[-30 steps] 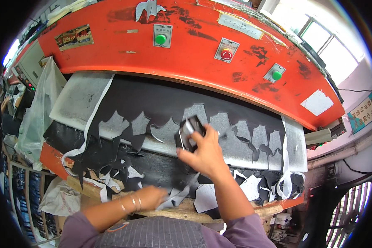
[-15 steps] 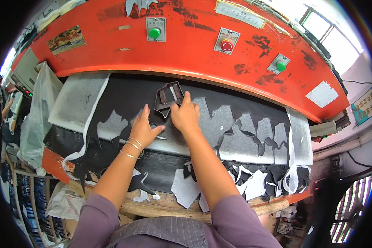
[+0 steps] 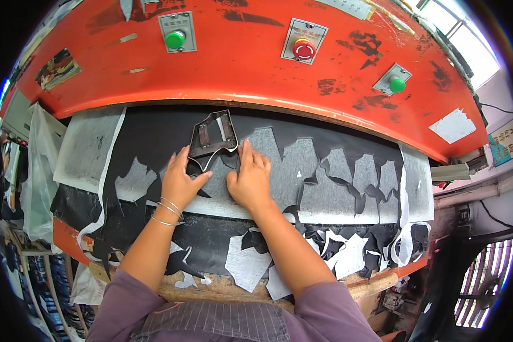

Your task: Using a hydraulic press and a metal die to cut shoe components from a sheet of material.

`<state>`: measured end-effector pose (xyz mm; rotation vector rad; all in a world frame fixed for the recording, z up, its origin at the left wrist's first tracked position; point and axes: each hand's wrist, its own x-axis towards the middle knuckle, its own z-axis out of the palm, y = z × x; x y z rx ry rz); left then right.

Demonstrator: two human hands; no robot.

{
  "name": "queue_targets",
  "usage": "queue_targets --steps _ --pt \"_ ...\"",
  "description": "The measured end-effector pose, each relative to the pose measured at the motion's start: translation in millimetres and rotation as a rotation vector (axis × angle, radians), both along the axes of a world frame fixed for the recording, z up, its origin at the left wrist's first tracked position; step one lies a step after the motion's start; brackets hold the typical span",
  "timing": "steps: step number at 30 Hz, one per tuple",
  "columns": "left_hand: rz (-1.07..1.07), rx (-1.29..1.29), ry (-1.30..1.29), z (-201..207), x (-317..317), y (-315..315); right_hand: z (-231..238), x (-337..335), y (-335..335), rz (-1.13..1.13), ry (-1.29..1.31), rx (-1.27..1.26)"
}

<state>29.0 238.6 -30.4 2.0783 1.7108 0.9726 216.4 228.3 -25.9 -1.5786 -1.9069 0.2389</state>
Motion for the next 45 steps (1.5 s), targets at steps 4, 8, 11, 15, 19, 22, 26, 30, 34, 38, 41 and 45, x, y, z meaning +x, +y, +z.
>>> queue_targets --steps 4,8,11,15,19,22,26,30,34,38,41,45 --pt "-0.008 -0.03 0.0 12 -1 -4 2 -6 -1 -0.012 -0.036 0.066" --pt "-0.041 -0.088 -0.045 23 -7 -5 21 5 3 -0.044 0.157 0.014" --pt "0.038 0.01 -0.138 47 -23 -12 83 40 -7 -0.164 0.388 0.28" --pt "-0.013 0.596 -0.238 131 -13 2 179 122 2 -0.441 0.527 0.944" --pt "-0.041 0.912 0.018 181 -14 9 202 195 22 -0.932 0.062 1.108" --pt "-0.16 0.63 0.054 169 -22 4 193 189 15 -0.906 0.04 1.091" --pt "-0.283 0.294 -0.061 132 -23 -71 138 158 -45 -0.437 0.173 0.93" --pt "-0.442 -0.267 0.199 63 -57 -174 64 33 -167 0.307 0.039 -0.025" --pt "-0.391 -0.166 0.123 31 -61 -234 33 -31 -229 0.555 -0.124 -0.186" --pt "-0.314 -0.022 0.11 17 -49 -232 25 -54 -238 0.379 -0.347 -0.196" --pt "-0.303 0.013 0.075 13 -44 -230 25 -52 -235 0.275 -0.32 -0.24" --pt "-0.329 -0.049 0.073 21 -42 -214 39 -46 -222 0.289 -0.386 -0.303"
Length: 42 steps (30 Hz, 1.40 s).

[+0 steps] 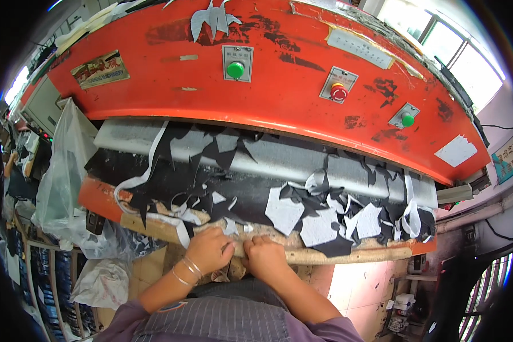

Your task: Using a hydraulic press and a metal die to cut shoe components from a sheet of material.

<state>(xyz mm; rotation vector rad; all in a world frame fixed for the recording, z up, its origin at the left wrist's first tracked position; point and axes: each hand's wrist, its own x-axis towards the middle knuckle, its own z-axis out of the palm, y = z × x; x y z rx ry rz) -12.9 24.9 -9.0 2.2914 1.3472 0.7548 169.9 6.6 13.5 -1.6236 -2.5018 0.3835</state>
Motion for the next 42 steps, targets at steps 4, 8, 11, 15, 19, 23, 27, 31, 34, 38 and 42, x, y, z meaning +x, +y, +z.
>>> queue_targets --steps 4,8,11,15,19,23,27,31,34,38,42 --pt "-0.183 -0.335 0.149 18 -16 15 45 7 52 0.16 -0.101 -0.537" --pt "-0.474 -0.647 0.02 30 -23 64 52 -2 172 -0.374 0.049 -0.184" --pt "-0.386 -0.399 -0.32 29 3 125 35 -10 254 -0.695 -0.07 -0.081" --pt "-0.059 -0.764 -0.786 20 22 180 24 -14 276 -0.687 -0.106 -0.144" --pt "0.031 -0.81 -0.888 10 32 205 16 16 231 -0.602 0.339 0.004" --pt "-0.377 -1.095 -1.156 9 36 211 13 41 170 -0.471 0.74 -0.116" --pt "-0.413 -0.978 -0.935 -11 30 190 18 46 141 -0.412 0.968 -0.332" --pt "-0.64 -0.772 -0.11 -23 21 123 39 23 173 -0.498 0.745 -0.09" --pt "-0.778 -0.722 -0.105 4 8 117 59 -22 229 -0.538 0.359 -0.093" --pt "-0.08 -0.437 -0.331 27 -13 166 29 -62 286 -0.591 0.112 -0.075" --pt "0.331 -0.138 -0.132 -10 -34 212 2 -72 294 -0.568 0.148 0.003"
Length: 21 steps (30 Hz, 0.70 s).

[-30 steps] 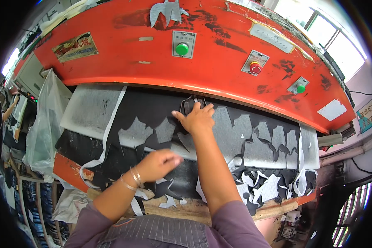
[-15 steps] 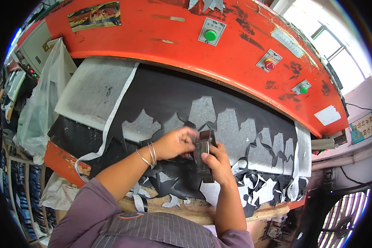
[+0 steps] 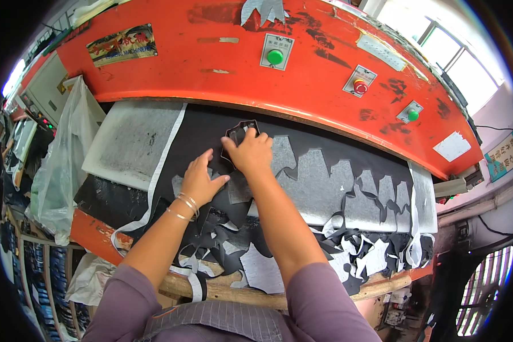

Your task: Using a hydraulic press and a metal die to cut shoe components from a sheet of material.

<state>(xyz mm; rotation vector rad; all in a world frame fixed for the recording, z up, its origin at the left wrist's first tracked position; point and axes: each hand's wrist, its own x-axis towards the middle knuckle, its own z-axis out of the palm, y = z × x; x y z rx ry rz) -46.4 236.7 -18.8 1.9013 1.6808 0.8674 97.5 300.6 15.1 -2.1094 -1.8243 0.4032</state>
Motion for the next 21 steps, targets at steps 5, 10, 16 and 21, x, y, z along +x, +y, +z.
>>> queue_targets --steps 5,10,16,21 --pt "0.061 0.068 0.151 -8 20 5 -40 33 -50 -0.035 0.237 0.213" --pt "0.063 0.151 0.131 -16 16 12 -42 37 -62 0.069 0.191 0.32" --pt "0.025 0.185 0.135 -14 2 15 -45 33 -60 0.139 0.121 0.388" --pt "-0.013 0.087 0.151 -3 0 11 -40 28 -65 0.113 0.125 0.398"
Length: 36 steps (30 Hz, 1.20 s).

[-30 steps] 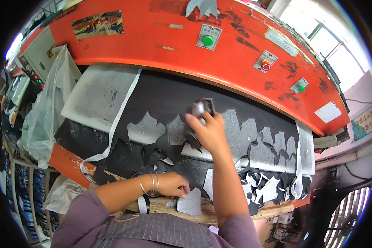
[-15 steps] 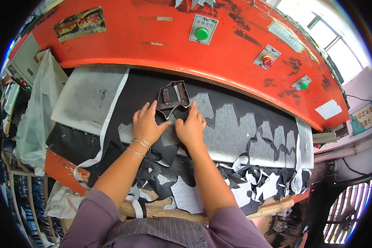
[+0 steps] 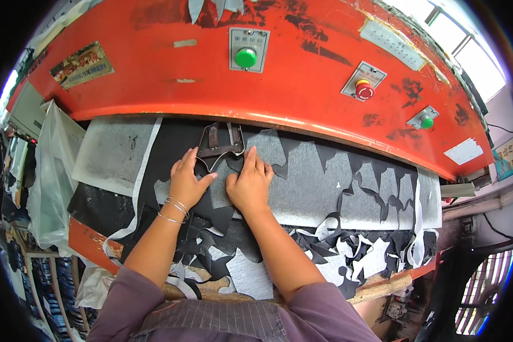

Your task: Using a hydraulic press and a metal die to cut shoe components from a sheet of material.

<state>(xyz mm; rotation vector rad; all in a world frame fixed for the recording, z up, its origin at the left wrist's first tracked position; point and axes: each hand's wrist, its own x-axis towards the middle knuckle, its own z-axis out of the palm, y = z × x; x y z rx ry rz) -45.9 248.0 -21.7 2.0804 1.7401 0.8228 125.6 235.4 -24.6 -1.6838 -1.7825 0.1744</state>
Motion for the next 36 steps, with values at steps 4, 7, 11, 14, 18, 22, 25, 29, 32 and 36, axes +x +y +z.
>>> queue_targets --steps 4,7,11,14,18,22,25,29,32,36 --pt "0.09 -0.017 -0.09 5 -9 -2 29 29 5 0.001 0.429 -0.047" --pt "0.064 0.272 -0.228 53 -7 -15 107 102 -13 -0.042 0.544 0.547" --pt "-0.156 0.854 -0.255 144 32 -8 193 198 -12 -0.477 0.523 1.042" --pt "-0.277 1.074 -0.111 177 61 -4 188 317 15 -0.834 0.248 0.972" --pt "-0.335 0.754 0.007 163 54 -12 178 303 -15 -0.654 0.432 0.907" --pt "-0.341 0.351 -0.045 141 14 -66 145 236 -70 -0.353 0.566 0.814" --pt "-0.312 0.058 0.107 74 -42 -123 87 146 -131 -0.017 0.478 -0.046" --pt "-0.283 -0.189 0.135 25 -75 -196 55 28 -212 0.62 -0.101 -0.265" --pt "-0.24 0.077 0.063 0 -71 -215 12 -7 -230 0.567 -0.235 -0.238" --pt "-0.16 0.179 0.056 -1 -56 -212 9 -7 -224 0.429 -0.28 -0.132"
